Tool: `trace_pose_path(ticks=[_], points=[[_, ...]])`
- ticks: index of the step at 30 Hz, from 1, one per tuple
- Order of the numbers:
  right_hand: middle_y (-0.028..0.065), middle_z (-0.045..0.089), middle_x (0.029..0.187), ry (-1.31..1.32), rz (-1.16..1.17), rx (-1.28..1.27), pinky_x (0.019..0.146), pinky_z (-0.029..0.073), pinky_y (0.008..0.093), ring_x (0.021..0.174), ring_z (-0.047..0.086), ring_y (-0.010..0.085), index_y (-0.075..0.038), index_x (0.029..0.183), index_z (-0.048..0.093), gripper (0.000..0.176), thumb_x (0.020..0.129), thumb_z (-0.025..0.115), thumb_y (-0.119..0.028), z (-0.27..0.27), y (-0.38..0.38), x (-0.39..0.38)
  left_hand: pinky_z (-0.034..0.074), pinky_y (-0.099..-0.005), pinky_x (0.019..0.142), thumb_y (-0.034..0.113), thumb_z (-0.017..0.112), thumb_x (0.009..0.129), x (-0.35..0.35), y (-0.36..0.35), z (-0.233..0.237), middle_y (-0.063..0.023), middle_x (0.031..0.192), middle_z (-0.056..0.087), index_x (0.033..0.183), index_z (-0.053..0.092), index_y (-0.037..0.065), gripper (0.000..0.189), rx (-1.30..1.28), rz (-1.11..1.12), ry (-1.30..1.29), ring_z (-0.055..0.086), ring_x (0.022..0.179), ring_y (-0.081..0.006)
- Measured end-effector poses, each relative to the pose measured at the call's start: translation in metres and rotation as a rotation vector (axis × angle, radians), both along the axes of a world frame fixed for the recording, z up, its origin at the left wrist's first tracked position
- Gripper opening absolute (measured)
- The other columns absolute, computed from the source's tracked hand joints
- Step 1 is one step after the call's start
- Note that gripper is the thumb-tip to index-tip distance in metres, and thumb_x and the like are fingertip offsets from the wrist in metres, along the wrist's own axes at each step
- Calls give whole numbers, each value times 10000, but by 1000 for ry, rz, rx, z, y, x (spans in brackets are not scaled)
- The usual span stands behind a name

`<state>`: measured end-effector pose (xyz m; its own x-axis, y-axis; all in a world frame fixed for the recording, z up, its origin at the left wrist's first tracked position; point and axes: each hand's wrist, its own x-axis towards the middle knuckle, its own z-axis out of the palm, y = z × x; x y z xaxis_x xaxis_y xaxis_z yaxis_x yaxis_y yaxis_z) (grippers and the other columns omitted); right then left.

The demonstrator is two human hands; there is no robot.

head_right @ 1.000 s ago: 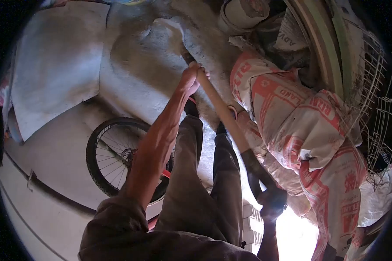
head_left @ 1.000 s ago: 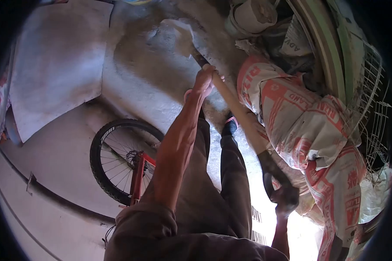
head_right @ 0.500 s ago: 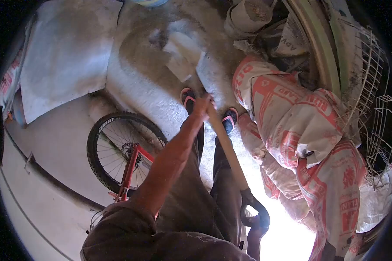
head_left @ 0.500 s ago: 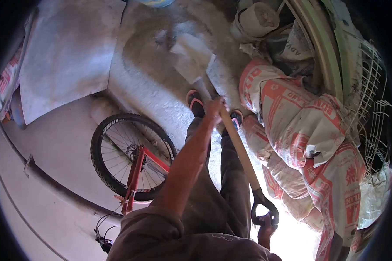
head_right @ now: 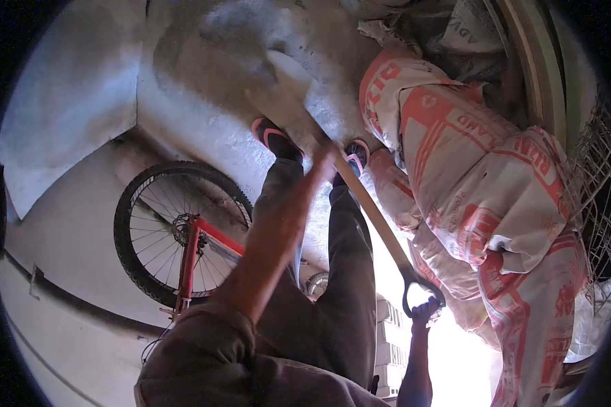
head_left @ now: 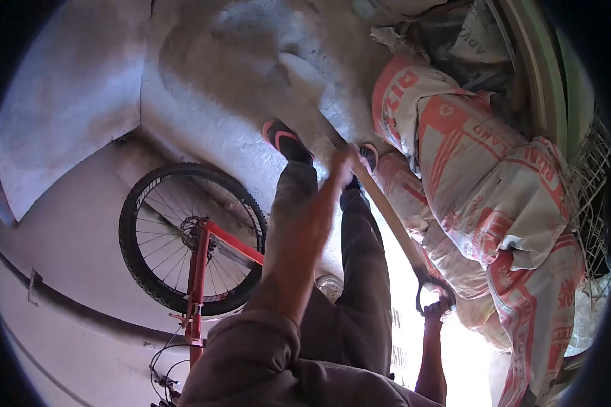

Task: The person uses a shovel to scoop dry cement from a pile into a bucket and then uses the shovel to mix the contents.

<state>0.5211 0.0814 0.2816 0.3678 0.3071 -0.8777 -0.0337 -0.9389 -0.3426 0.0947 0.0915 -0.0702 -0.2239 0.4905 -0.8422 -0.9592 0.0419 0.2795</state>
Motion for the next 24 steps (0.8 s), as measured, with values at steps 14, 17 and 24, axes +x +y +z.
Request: trace_pose_path(ticks=[14, 17, 24], points=[[-37, 292, 478, 13, -71, -4, 395, 312, 279, 396, 298, 102, -150, 652, 412, 209, 806, 541, -207, -47, -3, -169, 444, -343, 458, 129, 544, 836, -157, 10, 17, -54, 645, 499, 794, 530, 70, 73, -278, -62, 255, 498, 483, -182], [-42, 277, 473, 245, -84, 77, 386, 298, 263, 392, 285, 87, -169, 589, 353, 292, 828, 516, -209, -14, 2, -142, 431, -330, 428, 76, 553, 820, -141, 25, 65, -47, 642, 491, 794, 521, 70, 41, -296, 33, 371, 496, 475, -175], [-58, 241, 462, 190, -27, 127, 361, 270, 256, 368, 257, 80, -186, 576, 327, 347, 850, 530, -248, 84, 41, -162, 417, -308, 399, 30, 565, 794, -156, 71, 179, -39, 603, 476, 758, 505, 43, 72, -251, 76, 333, 492, 453, -158]])
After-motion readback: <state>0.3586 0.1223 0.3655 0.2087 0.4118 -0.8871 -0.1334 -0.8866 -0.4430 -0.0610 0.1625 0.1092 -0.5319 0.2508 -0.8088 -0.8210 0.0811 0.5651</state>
